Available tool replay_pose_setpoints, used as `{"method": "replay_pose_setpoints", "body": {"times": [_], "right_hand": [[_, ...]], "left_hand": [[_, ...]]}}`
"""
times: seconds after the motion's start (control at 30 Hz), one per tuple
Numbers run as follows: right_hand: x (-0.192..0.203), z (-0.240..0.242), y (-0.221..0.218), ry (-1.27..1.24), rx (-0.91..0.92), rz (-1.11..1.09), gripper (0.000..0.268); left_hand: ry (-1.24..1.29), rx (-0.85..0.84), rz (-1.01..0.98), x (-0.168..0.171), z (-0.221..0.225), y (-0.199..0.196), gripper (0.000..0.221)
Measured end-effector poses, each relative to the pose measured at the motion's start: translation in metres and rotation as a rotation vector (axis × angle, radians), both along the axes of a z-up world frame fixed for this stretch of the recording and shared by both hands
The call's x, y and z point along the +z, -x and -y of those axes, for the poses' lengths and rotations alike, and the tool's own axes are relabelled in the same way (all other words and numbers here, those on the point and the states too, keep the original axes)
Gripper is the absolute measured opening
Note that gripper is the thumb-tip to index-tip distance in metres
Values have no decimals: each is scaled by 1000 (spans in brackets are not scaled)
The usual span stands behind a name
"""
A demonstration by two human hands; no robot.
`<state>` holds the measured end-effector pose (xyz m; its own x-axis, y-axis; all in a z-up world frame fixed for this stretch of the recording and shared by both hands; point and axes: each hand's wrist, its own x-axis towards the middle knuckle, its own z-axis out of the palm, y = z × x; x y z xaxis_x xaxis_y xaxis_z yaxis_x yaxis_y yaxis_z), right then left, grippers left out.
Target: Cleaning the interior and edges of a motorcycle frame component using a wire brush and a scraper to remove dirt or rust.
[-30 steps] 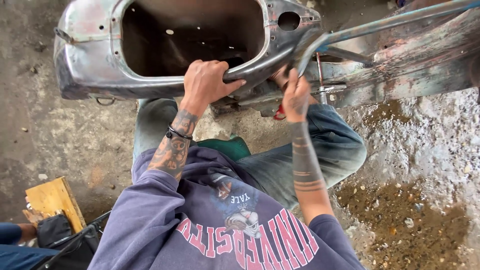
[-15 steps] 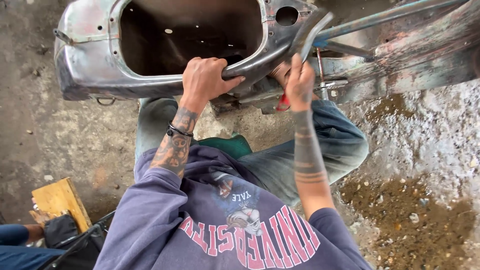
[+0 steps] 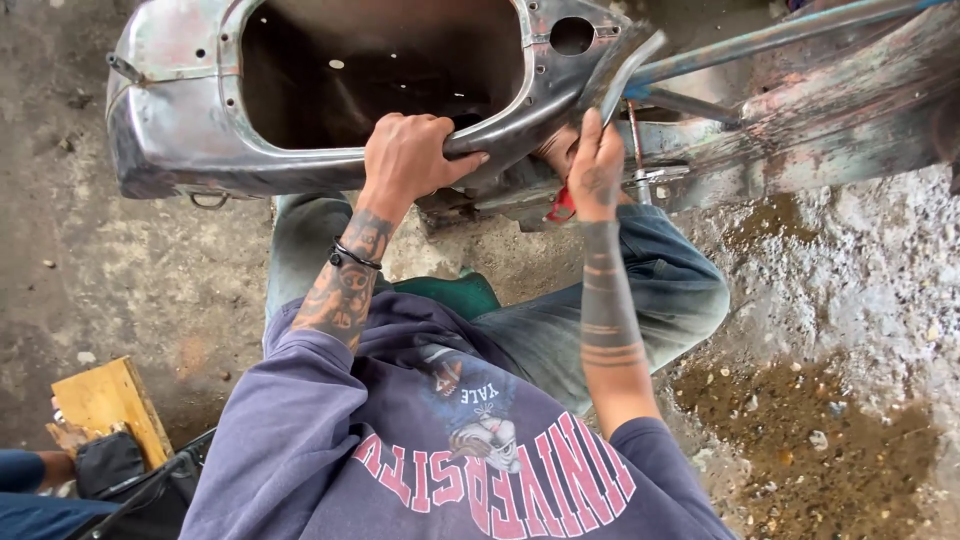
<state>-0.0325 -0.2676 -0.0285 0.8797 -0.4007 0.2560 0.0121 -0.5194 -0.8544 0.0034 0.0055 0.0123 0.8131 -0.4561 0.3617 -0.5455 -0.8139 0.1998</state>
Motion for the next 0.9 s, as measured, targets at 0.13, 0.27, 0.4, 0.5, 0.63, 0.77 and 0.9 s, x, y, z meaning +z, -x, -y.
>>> {"method": "replay_pose_setpoints", "body": {"times": [0.13, 0.27, 0.4, 0.5, 0.63, 0.77, 0.9], "right_hand": [[25, 19, -11, 44, -93, -54, 56], [-1, -8, 5, 83, -126, -63, 54], [8, -22, 22, 51, 1, -25, 53], [13, -9, 8, 67, -80, -70, 61], [42, -6, 10, 172, -78, -67, 55], [11, -21, 28, 131, -33, -115, 56], [14, -12, 14, 114, -70, -116, 56]], "left_hand": [[6, -16, -37, 5, 2, -3, 53], [6, -9, -50, 13, 2, 2, 52], [0, 7, -31, 11, 2, -2, 54], [2, 5, -61, 12, 3, -1, 55], [1, 2, -76, 14, 3, -5, 55], [-13, 24, -91, 13, 4, -3, 54], [-29, 35, -97, 14, 5, -6, 55]]}}
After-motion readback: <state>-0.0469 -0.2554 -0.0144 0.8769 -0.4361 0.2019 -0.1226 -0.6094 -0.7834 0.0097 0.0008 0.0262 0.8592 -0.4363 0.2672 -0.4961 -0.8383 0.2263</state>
